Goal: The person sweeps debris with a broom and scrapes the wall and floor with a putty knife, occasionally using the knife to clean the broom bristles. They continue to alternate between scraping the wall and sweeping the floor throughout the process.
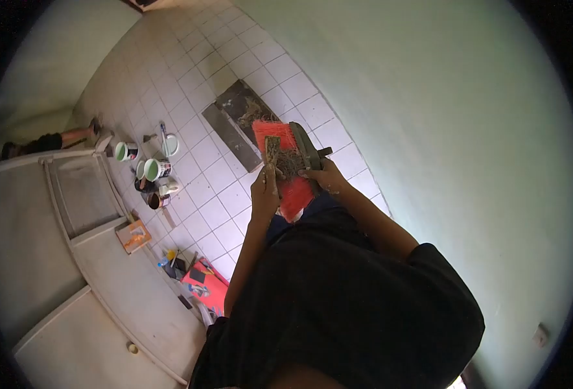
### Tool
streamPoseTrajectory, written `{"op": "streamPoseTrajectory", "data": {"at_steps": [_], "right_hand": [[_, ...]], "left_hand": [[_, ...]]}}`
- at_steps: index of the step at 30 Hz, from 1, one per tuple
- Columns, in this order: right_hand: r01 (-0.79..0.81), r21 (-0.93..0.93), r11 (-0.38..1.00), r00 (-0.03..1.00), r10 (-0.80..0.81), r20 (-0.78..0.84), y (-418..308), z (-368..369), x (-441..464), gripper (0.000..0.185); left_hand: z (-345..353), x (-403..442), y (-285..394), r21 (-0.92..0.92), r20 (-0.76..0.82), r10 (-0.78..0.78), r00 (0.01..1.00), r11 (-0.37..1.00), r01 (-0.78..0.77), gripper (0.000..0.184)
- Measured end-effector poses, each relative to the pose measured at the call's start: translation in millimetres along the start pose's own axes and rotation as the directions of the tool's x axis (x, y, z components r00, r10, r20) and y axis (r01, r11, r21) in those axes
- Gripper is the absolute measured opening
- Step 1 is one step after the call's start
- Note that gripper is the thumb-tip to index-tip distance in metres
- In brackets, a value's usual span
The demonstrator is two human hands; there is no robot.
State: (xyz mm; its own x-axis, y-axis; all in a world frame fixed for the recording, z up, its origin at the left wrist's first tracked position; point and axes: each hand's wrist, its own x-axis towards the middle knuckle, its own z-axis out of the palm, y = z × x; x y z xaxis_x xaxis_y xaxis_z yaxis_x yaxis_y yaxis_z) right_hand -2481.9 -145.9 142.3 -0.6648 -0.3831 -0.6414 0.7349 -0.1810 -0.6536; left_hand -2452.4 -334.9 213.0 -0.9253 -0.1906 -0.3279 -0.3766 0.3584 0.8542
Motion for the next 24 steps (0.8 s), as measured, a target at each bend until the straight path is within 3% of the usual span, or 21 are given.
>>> {"op": "streamPoseTrajectory", "data": {"at_steps": [1,3,4,7,8,11,15,17,24], "right_hand": [[-0.007,-0.008,1.0,1.0,0.007,0.013,-3.4,0.1,2.0,0.047],[-0.042,0.003,0.999,0.998,0.042,0.049,-26.8,8.7,11.4,0.047],[-0.051,-0.003,0.999,0.997,0.051,0.061,-30.8,9.0,21.9,0.047],[-0.079,-0.086,0.993,0.988,0.089,0.127,-41.2,17.7,28.8,0.044],[-0.058,-0.061,0.996,0.99,0.065,0.129,-48.6,22.8,26.3,0.046],[-0.015,-0.03,0.999,0.992,0.019,0.126,-59.3,30.6,37.0,0.048],[-0.025,-0.023,0.999,0.995,0.027,0.101,-53.3,29.9,39.1,0.05],[0.015,0.008,1.0,0.994,-0.016,0.11,-48.1,28.9,46.4,0.049],[0.059,-0.01,0.998,0.996,-0.058,0.068,-62.6,51.2,115.9,0.043]], "left_hand": [[-1.6,-2.0,2.8,-0.003,-0.015,-0.008,1.0,1.0,0.008,0.043],[-9.2,5.9,17.2,-0.025,-0.022,-0.175,0.984,0.984,0.175,0.042],[-9.1,13.3,3.1,-0.009,-0.064,-0.072,0.995,0.997,0.072,0.042],[-23.9,16.1,10.2,0.029,-0.133,-0.036,0.99,0.999,0.04,0.045],[-31.1,14.1,33.8,-0.047,-0.114,-0.123,0.986,0.992,0.119,0.043],[-47.0,25.0,44.7,-0.062,-0.101,-0.182,0.978,0.982,0.177,0.046],[-56.7,40.7,34.7,-0.096,-0.156,-0.087,0.984,0.993,0.073,0.047],[-61.7,44.5,35.6,-0.212,-0.125,-0.138,0.983,0.971,0.109,0.049],[-86.5,81.7,17.2,-0.272,-0.153,-0.135,0.979,0.958,0.09,0.049]]}}
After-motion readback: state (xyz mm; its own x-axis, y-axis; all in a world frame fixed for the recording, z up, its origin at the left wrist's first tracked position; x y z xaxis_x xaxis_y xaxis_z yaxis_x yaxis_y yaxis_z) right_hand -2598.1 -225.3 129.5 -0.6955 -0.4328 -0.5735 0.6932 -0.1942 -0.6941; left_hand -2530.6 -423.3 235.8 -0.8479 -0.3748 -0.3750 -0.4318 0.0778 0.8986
